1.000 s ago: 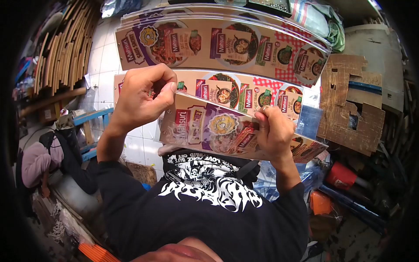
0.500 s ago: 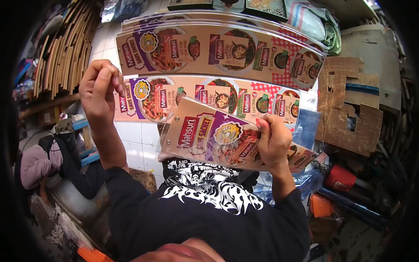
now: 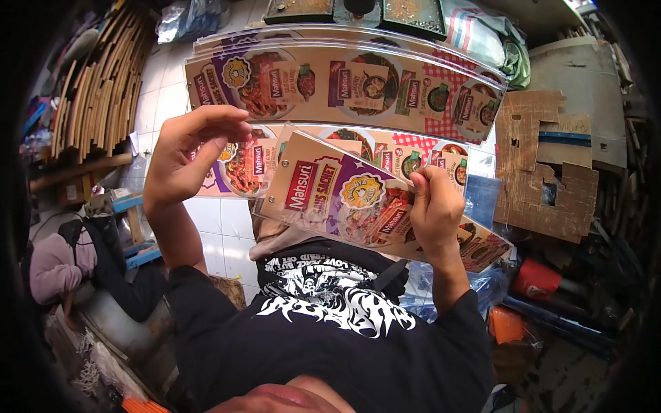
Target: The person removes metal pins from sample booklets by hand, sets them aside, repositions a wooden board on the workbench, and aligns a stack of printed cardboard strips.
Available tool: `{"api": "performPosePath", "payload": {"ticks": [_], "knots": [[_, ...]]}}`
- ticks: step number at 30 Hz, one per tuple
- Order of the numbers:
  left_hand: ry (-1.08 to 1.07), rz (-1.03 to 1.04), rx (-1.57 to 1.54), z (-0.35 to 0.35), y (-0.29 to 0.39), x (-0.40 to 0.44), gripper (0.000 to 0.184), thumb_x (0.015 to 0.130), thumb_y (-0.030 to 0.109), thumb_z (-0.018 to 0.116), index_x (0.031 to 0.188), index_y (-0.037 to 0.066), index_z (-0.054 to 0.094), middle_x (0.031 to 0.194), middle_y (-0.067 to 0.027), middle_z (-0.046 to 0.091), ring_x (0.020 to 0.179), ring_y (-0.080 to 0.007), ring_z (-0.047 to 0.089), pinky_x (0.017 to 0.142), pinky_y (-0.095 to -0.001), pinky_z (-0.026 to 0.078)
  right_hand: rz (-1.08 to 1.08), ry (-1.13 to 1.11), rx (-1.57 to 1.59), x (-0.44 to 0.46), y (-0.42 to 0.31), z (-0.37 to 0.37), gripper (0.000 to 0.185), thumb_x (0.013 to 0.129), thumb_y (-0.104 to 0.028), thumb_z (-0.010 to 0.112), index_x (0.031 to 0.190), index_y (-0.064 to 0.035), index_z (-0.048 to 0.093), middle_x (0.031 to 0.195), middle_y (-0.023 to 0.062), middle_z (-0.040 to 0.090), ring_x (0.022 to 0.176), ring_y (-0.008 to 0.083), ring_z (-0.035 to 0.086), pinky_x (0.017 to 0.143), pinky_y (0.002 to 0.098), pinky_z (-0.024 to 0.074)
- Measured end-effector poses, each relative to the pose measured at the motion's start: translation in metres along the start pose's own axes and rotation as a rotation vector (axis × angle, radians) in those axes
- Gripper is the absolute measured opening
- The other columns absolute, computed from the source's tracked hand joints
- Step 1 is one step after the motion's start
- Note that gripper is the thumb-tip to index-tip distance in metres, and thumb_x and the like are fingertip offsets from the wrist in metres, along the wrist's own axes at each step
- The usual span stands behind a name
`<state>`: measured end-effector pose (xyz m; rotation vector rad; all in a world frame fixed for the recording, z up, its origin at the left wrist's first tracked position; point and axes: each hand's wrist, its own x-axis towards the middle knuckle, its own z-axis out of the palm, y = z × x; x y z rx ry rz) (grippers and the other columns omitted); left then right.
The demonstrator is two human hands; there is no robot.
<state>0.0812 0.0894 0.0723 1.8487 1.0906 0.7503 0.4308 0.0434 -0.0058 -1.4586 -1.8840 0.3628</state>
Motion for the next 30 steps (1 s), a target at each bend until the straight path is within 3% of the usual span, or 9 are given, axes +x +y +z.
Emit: {"api": "performPosePath", "payload": {"ticks": [2, 6, 11, 13, 17, 20, 25, 26, 30], "knots": [[0.023, -0.127, -0.168, 0.018, 0.000, -0.002, 0.042, 0.091, 0.003, 0.057, 0.131, -0.005, 0.048, 0.106, -0.0151, 0.066, 0.099, -0.0189, 0.064, 0.092, -0.0324, 0.050, -0.043, 0.024, -0.026, 0.007, -0.002, -0.001, 0.007, 0.091, -0.005, 0.062, 0.089, -0.0001, 0.058, 0.073, 0.0152, 0.061, 0.059, 0.0316, 0.060, 0.053, 0.0366, 0.0455], [0.094, -0.158, -0.168, 0.066, -0.009, -0.013, 0.036, 0.089, 0.007, 0.067, 0.120, -0.006, 0.056, 0.095, -0.0126, 0.069, 0.088, -0.0150, 0.067, 0.080, -0.0270, 0.052, -0.195, 0.089, 0.001, 0.022, -0.009, -0.001, 0.007, 0.088, -0.001, 0.065, 0.089, -0.0009, 0.058, 0.074, 0.0146, 0.062, 0.059, 0.0311, 0.061, 0.053, 0.0355, 0.0461], [0.486, -0.048, -0.545, 0.081, -0.017, -0.036, 0.024, 0.092, 0.009, 0.065, 0.111, -0.005, 0.060, 0.096, -0.0057, 0.068, 0.085, -0.0083, 0.059, 0.078, -0.0213, 0.045, -0.267, 0.058, 0.057, 0.036, -0.014, -0.009, 0.008, 0.088, -0.001, 0.065, 0.090, -0.0009, 0.057, 0.073, 0.0122, 0.061, 0.059, 0.0259, 0.059, 0.055, 0.0329, 0.0466], [0.651, -0.028, -0.481, 0.067, -0.021, -0.042, 0.025, 0.093, 0.009, 0.065, 0.112, -0.005, 0.060, 0.098, -0.0070, 0.068, 0.088, -0.0094, 0.059, 0.080, -0.0216, 0.044, -0.300, 0.368, 0.165, 0.043, -0.006, -0.011, 0.011, 0.094, -0.009, 0.061, 0.090, -0.0002, 0.056, 0.085, 0.0134, 0.062, 0.070, 0.0216, 0.060, 0.064, 0.0319, 0.0480], [0.700, 0.063, -0.472, 0.021, -0.042, -0.048, 0.030, 0.093, 0.008, 0.062, 0.118, -0.007, 0.055, 0.106, -0.0114, 0.067, 0.094, -0.0149, 0.063, 0.088, -0.0257, 0.045, -0.118, 0.842, 0.011, 0.058, 0.036, -0.031, 0.024, 0.101, -0.022, 0.051, 0.093, 0.0008, 0.055, 0.106, 0.0142, 0.061, 0.090, 0.0192, 0.057, 0.080, 0.0299, 0.0468], [0.714, 0.111, -0.584, -0.011, -0.062, -0.037, 0.026, 0.095, 0.005, 0.057, 0.120, -0.004, 0.055, 0.112, -0.0112, 0.065, 0.104, -0.0161, 0.062, 0.094, -0.0282, 0.046, 0.151, 0.932, 0.008, 0.065, 0.087, -0.038, 0.028, 0.103, -0.024, 0.049, 0.098, 0.0032, 0.056, 0.106, 0.0119, 0.061, 0.093, 0.0155, 0.057, 0.083, 0.0283, 0.0470], [0.720, 0.123, -0.618, -0.042, -0.108, -0.009, 0.024, 0.097, 0.009, 0.056, 0.119, 0.000, 0.057, 0.115, -0.0105, 0.065, 0.106, -0.0167, 0.062, 0.095, -0.0294, 0.046, 0.408, 0.787, 0.682, 0.084, 0.155, -0.015, 0.027, 0.104, -0.024, 0.046, 0.104, 0.0011, 0.057, 0.105, 0.0081, 0.062, 0.095, 0.0135, 0.058, 0.085, 0.0277, 0.0472], [0.725, 0.083, -0.658, -0.042, -0.111, -0.002, 0.024, 0.097, 0.010, 0.056, 0.118, 0.000, 0.057, 0.111, -0.0100, 0.066, 0.101, -0.0156, 0.063, 0.092, -0.0281, 0.047, 0.506, 0.724, 0.679, 0.088, 0.179, -0.011, 0.029, 0.105, -0.025, 0.043, 0.109, 0.0010, 0.056, 0.111, 0.0111, 0.063, 0.100, 0.0161, 0.060, 0.088, 0.0281, 0.0475], [0.636, -0.012, -0.602, -0.055, -0.143, 0.012, 0.023, 0.098, 0.013, 0.054, 0.117, 0.001, 0.057, 0.105, -0.0086, 0.068, 0.095, -0.0131, 0.064, 0.089, -0.0263, 0.048, 0.445, 0.674, 0.727, 0.095, 0.182, -0.004, 0.027, 0.104, -0.023, 0.045, 0.109, 0.0014, 0.055, 0.108, 0.0095, 0.061, 0.102, 0.0176, 0.059, 0.092, 0.0292, 0.0463]]}}
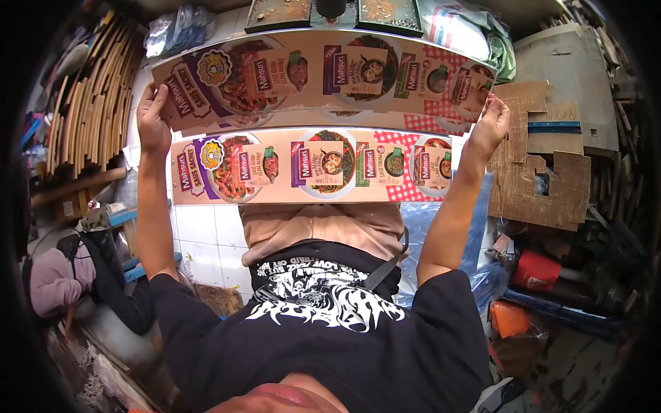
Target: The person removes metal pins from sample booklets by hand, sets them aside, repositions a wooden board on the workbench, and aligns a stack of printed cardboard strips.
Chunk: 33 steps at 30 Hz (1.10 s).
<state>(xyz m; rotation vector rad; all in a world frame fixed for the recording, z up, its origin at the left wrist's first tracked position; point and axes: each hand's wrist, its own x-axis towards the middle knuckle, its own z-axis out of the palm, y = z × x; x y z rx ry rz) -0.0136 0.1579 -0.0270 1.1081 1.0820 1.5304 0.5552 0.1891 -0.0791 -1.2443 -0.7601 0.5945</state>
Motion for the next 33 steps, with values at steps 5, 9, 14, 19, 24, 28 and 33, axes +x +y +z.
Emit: {"api": "performPosePath", "payload": {"ticks": [5, 9, 14, 19, 24, 28, 33], "knots": [[-0.190, -0.076, 0.553, -0.023, 0.013, 0.023, 0.025, 0.095, 0.020, 0.057, 0.109, -0.001, 0.061, 0.097, -0.0056, 0.066, 0.090, -0.0110, 0.059, 0.088, -0.0245, 0.042, 0.023, -0.007, 0.066, -0.006, 0.006, -0.005, 0.020, 0.105, -0.019, 0.043, 0.099, -0.0019, 0.054, 0.101, 0.0067, 0.059, 0.094, 0.0141, 0.056, 0.090, 0.0296, 0.0462], [-0.283, -0.079, 1.131, -0.034, 0.029, 0.037, 0.031, 0.089, 0.029, 0.065, 0.096, -0.002, 0.065, 0.090, -0.0075, 0.064, 0.082, -0.0108, 0.055, 0.076, -0.0282, 0.045, 0.054, -0.005, 0.119, -0.015, 0.006, -0.009, 0.022, 0.105, -0.019, 0.043, 0.099, -0.0007, 0.053, 0.103, 0.0085, 0.059, 0.097, 0.0146, 0.056, 0.091, 0.0303, 0.0470], [-0.293, -0.146, 1.180, -0.043, 0.025, 0.052, 0.033, 0.082, 0.027, 0.075, 0.088, -0.001, 0.060, 0.073, -0.0048, 0.061, 0.062, -0.0117, 0.052, 0.062, -0.0294, 0.046, 0.018, 0.030, 0.127, -0.019, 0.017, -0.008, 0.025, 0.105, -0.021, 0.043, 0.104, 0.0022, 0.052, 0.107, 0.0114, 0.058, 0.100, 0.0179, 0.057, 0.094, 0.0314, 0.0469], [0.071, -0.022, 1.270, -0.018, 0.020, 0.012, 0.037, 0.086, 0.028, 0.073, 0.106, 0.001, 0.059, 0.083, -0.0064, 0.063, 0.073, -0.0139, 0.057, 0.068, -0.0299, 0.047, -0.008, 0.059, 0.100, -0.028, 0.014, -0.004, 0.024, 0.105, -0.020, 0.043, 0.101, 0.0014, 0.054, 0.104, 0.0098, 0.060, 0.093, 0.0153, 0.059, 0.087, 0.0301, 0.0499], [0.281, -0.179, 1.194, -0.022, 0.015, -0.065, 0.044, 0.093, 0.030, 0.063, 0.125, 0.000, 0.058, 0.104, -0.0156, 0.066, 0.095, -0.0219, 0.064, 0.078, -0.0358, 0.052, -0.033, -0.038, -0.214, -0.036, 0.024, -0.050, 0.029, 0.103, -0.023, 0.048, 0.102, 0.0035, 0.060, 0.098, 0.0092, 0.062, 0.092, 0.0139, 0.059, 0.085, 0.0297, 0.0487], [0.261, -0.342, 1.101, -0.017, 0.005, -0.115, 0.046, 0.093, 0.022, 0.064, 0.130, -0.001, 0.054, 0.107, -0.0167, 0.066, 0.089, -0.0196, 0.066, 0.070, -0.0311, 0.055, 0.088, -0.151, -0.640, -0.076, 0.008, -0.073, 0.032, 0.101, -0.026, 0.052, 0.102, 0.0040, 0.063, 0.099, 0.0098, 0.065, 0.089, 0.0134, 0.060, 0.083, 0.0309, 0.0497], [0.427, -0.444, 1.051, -0.012, 0.005, -0.126, 0.045, 0.087, 0.018, 0.071, 0.124, -0.005, 0.060, 0.092, -0.0139, 0.070, 0.078, -0.0177, 0.068, 0.063, -0.0311, 0.056, 0.222, -0.164, -0.509, -0.098, 0.004, -0.083, 0.031, 0.102, -0.025, 0.052, 0.102, 0.0037, 0.062, 0.095, 0.0084, 0.066, 0.087, 0.0108, 0.060, 0.078, 0.0256, 0.0504]]}}
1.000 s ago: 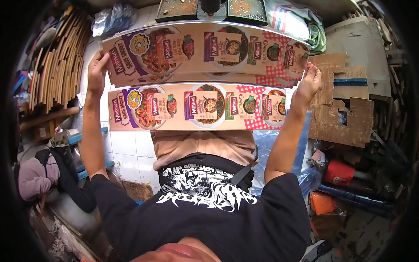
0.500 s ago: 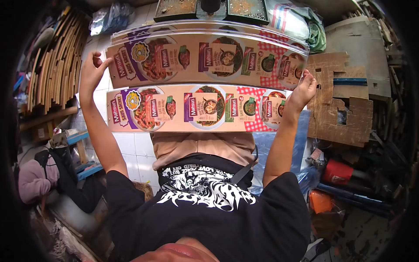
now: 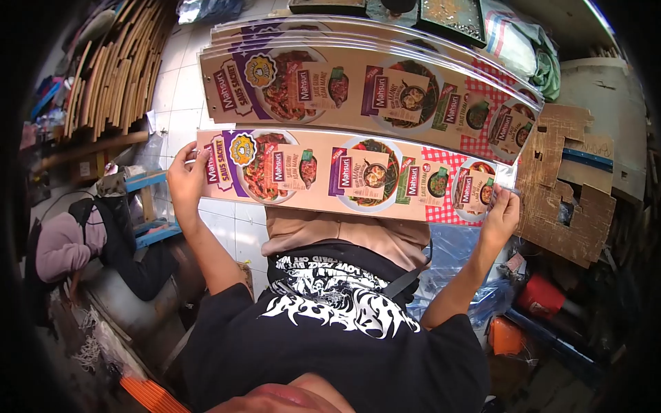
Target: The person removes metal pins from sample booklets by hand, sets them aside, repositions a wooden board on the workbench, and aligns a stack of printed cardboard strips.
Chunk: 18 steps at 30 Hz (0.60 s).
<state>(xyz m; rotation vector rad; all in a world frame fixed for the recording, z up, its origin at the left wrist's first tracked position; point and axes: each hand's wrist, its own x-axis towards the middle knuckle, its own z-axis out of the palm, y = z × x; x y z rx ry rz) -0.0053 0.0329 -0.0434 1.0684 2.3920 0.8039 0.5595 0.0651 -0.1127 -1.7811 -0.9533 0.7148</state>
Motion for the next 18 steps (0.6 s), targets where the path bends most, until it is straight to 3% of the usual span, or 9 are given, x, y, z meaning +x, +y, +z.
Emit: {"api": "performPosePath", "payload": {"ticks": [6, 9, 12, 18], "knots": [[0.148, 0.048, -0.076, 0.003, 0.015, -0.009, 0.043, 0.083, 0.016, 0.075, 0.115, -0.010, 0.064, 0.087, -0.0215, 0.072, 0.076, -0.0149, 0.069, 0.064, -0.0271, 0.055, -0.050, 0.023, -0.067, -0.020, -0.017, 0.009, 0.026, 0.101, -0.021, 0.054, 0.097, 0.0044, 0.061, 0.094, 0.0067, 0.066, 0.084, 0.0084, 0.060, 0.077, 0.0246, 0.0508], [0.174, 0.087, -0.141, 0.008, 0.007, -0.003, 0.040, 0.084, 0.015, 0.074, 0.114, -0.010, 0.064, 0.088, -0.0207, 0.072, 0.077, -0.0158, 0.069, 0.067, -0.0270, 0.055, -0.101, 0.083, 0.030, -0.030, -0.022, 0.014, 0.028, 0.101, -0.022, 0.054, 0.097, 0.0043, 0.062, 0.090, 0.0058, 0.066, 0.082, 0.0083, 0.059, 0.075, 0.0251, 0.0505], [0.134, 0.099, -0.222, 0.014, -0.002, 0.004, 0.036, 0.086, 0.014, 0.071, 0.112, -0.010, 0.063, 0.095, -0.0202, 0.071, 0.086, -0.0164, 0.069, 0.074, -0.0266, 0.054, -0.128, 0.100, -0.153, -0.033, -0.031, 0.014, 0.029, 0.100, -0.024, 0.055, 0.096, 0.0036, 0.063, 0.086, 0.0053, 0.065, 0.079, 0.0085, 0.058, 0.073, 0.0258, 0.0496], [0.155, 0.273, -0.060, 0.003, -0.002, 0.008, 0.033, 0.091, 0.013, 0.065, 0.117, -0.006, 0.060, 0.103, -0.0135, 0.067, 0.091, -0.0142, 0.064, 0.077, -0.0262, 0.051, -0.135, 0.142, -0.230, -0.037, -0.043, 0.017, 0.033, 0.100, -0.030, 0.056, 0.094, 0.0022, 0.064, 0.085, 0.0050, 0.065, 0.076, 0.0097, 0.056, 0.070, 0.0276, 0.0484]]}}
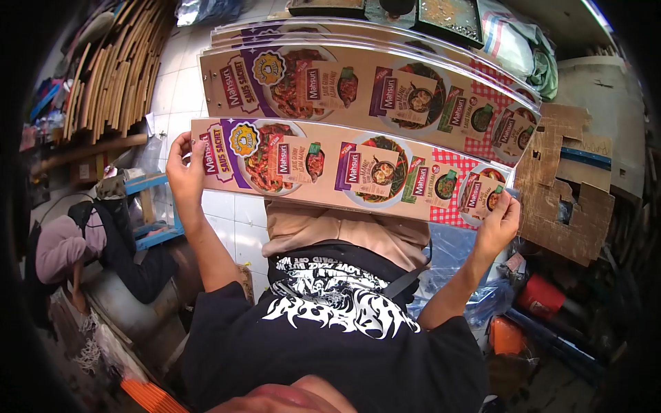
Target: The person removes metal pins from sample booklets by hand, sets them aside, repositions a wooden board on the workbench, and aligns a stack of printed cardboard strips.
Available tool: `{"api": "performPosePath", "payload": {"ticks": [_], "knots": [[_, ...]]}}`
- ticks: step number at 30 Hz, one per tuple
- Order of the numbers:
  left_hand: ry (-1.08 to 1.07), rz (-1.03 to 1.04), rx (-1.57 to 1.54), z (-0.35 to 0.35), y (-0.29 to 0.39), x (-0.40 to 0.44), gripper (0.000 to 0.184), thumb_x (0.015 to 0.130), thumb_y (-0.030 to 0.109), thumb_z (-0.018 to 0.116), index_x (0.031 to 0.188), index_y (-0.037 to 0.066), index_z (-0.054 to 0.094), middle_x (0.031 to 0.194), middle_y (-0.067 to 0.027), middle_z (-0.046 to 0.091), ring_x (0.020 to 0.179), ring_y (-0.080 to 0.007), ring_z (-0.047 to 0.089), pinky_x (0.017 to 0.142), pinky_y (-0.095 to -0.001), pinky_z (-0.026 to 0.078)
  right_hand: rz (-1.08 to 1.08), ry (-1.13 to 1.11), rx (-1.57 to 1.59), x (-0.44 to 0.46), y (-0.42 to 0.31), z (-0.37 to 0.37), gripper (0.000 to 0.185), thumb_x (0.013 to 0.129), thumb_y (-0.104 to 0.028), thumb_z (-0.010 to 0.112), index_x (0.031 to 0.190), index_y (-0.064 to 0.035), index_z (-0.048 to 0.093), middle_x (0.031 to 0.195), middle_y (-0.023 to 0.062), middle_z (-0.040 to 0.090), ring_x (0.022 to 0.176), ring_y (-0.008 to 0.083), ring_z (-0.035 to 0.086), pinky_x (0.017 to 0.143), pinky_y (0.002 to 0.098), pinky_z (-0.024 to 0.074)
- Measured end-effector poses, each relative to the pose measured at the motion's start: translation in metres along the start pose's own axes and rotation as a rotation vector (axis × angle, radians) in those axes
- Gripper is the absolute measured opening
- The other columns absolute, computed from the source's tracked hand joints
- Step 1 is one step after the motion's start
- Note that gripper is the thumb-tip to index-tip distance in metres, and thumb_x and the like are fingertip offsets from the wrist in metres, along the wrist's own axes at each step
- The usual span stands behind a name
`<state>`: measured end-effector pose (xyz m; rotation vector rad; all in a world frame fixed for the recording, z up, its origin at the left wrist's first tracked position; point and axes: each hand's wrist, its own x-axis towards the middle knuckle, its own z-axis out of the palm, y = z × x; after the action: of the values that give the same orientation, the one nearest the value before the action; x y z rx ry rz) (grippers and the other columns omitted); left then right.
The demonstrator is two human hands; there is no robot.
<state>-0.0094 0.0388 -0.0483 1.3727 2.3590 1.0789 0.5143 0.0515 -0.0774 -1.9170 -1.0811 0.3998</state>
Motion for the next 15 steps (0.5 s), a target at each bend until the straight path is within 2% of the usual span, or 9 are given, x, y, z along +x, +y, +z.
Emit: {"api": "performPosePath", "payload": {"ticks": [2, 3, 6, 7, 8, 11, 12, 14, 15], "knots": [[-0.092, -0.108, -0.274, -0.006, 0.011, -0.002, 0.036, 0.094, 0.014, 0.063, 0.123, -0.004, 0.056, 0.098, -0.0105, 0.065, 0.087, -0.0123, 0.063, 0.073, -0.0250, 0.051, -0.043, 0.026, -0.040, 0.006, 0.013, -0.003, 0.034, 0.099, -0.031, 0.057, 0.095, 0.0020, 0.063, 0.084, 0.0045, 0.064, 0.074, 0.0104, 0.054, 0.070, 0.0290, 0.0480], [-0.146, -0.149, -0.283, -0.011, 0.017, -0.002, 0.039, 0.095, 0.013, 0.060, 0.130, -0.003, 0.052, 0.096, -0.0097, 0.064, 0.087, -0.0110, 0.063, 0.073, -0.0238, 0.051, -0.040, 0.027, -0.044, 0.010, 0.014, -0.004, 0.034, 0.099, -0.031, 0.057, 0.095, 0.0020, 0.063, 0.084, 0.0045, 0.064, 0.074, 0.0104, 0.054, 0.070, 0.0290, 0.0480], [-0.284, -0.112, -0.414, -0.027, 0.015, 0.001, 0.044, 0.096, 0.012, 0.059, 0.136, -0.002, 0.049, 0.095, -0.0097, 0.065, 0.085, -0.0108, 0.063, 0.075, -0.0235, 0.052, -0.100, 0.044, -0.123, 0.017, 0.013, -0.007, 0.035, 0.098, -0.032, 0.058, 0.094, 0.0020, 0.063, 0.082, 0.0037, 0.061, 0.074, 0.0109, 0.053, 0.070, 0.0296, 0.0472], [-0.346, -0.136, -0.446, -0.033, 0.017, -0.001, 0.053, 0.095, 0.009, 0.058, 0.144, 0.001, 0.039, 0.100, -0.0124, 0.067, 0.086, -0.0128, 0.065, 0.081, -0.0260, 0.053, -0.030, 0.039, -0.064, 0.016, 0.010, -0.010, 0.033, 0.099, -0.031, 0.058, 0.094, 0.0018, 0.063, 0.082, 0.0029, 0.060, 0.074, 0.0107, 0.053, 0.070, 0.0282, 0.0467], [-0.348, -0.137, -0.446, -0.037, 0.019, -0.003, 0.053, 0.095, 0.009, 0.058, 0.144, 0.001, 0.039, 0.100, -0.0124, 0.067, 0.086, -0.0128, 0.065, 0.081, -0.0260, 0.053, 0.038, 0.033, -0.006, 0.016, 0.008, -0.013, 0.032, 0.099, -0.030, 0.058, 0.094, 0.0016, 0.063, 0.082, 0.0021, 0.060, 0.074, 0.0105, 0.052, 0.070, 0.0268, 0.0461], [-0.538, -0.194, -0.694, -0.046, 0.014, -0.005, 0.069, 0.093, 0.003, 0.056, 0.152, 0.003, 0.020, 0.116, -0.0199, 0.065, 0.101, -0.0187, 0.066, 0.092, -0.0306, 0.050, 0.107, -0.056, 0.222, 0.020, 0.029, -0.027, 0.028, 0.100, -0.025, 0.057, 0.095, 0.0011, 0.062, 0.084, 0.0007, 0.060, 0.076, 0.0083, 0.052, 0.070, 0.0232, 0.0446], [-0.537, -0.197, -0.692, -0.045, 0.016, -0.007, 0.069, 0.093, 0.003, 0.056, 0.152, 0.003, 0.020, 0.116, -0.0199, 0.065, 0.101, -0.0187, 0.066, 0.092, -0.0306, 0.050, 0.107, -0.060, 0.222, 0.023, 0.035, -0.032, 0.028, 0.100, -0.025, 0.057, 0.095, 0.0011, 0.062, 0.084, 0.0007, 0.060, 0.076, 0.0083, 0.052, 0.070, 0.0232, 0.0446], [-0.497, -0.164, -0.983, -0.043, 0.025, -0.016, 0.071, 0.093, 0.003, 0.056, 0.152, 0.002, 0.018, 0.116, -0.0214, 0.065, 0.107, -0.0213, 0.064, 0.097, -0.0326, 0.047, 0.069, 0.005, 0.310, 0.027, 0.044, -0.042, 0.026, 0.101, -0.025, 0.055, 0.098, 0.0002, 0.063, 0.084, -0.0014, 0.060, 0.076, 0.0047, 0.053, 0.068, 0.0208, 0.0437], [-0.554, -0.145, -0.997, -0.046, 0.032, -0.019, 0.073, 0.092, 0.004, 0.056, 0.152, 0.000, 0.015, 0.122, -0.0237, 0.062, 0.114, -0.0240, 0.061, 0.103, -0.0349, 0.042, -0.123, 0.223, 0.147, 0.022, 0.014, -0.032, 0.026, 0.100, -0.025, 0.057, 0.098, -0.0002, 0.063, 0.083, -0.0027, 0.059, 0.074, 0.0032, 0.050, 0.067, 0.0190, 0.0417]]}}
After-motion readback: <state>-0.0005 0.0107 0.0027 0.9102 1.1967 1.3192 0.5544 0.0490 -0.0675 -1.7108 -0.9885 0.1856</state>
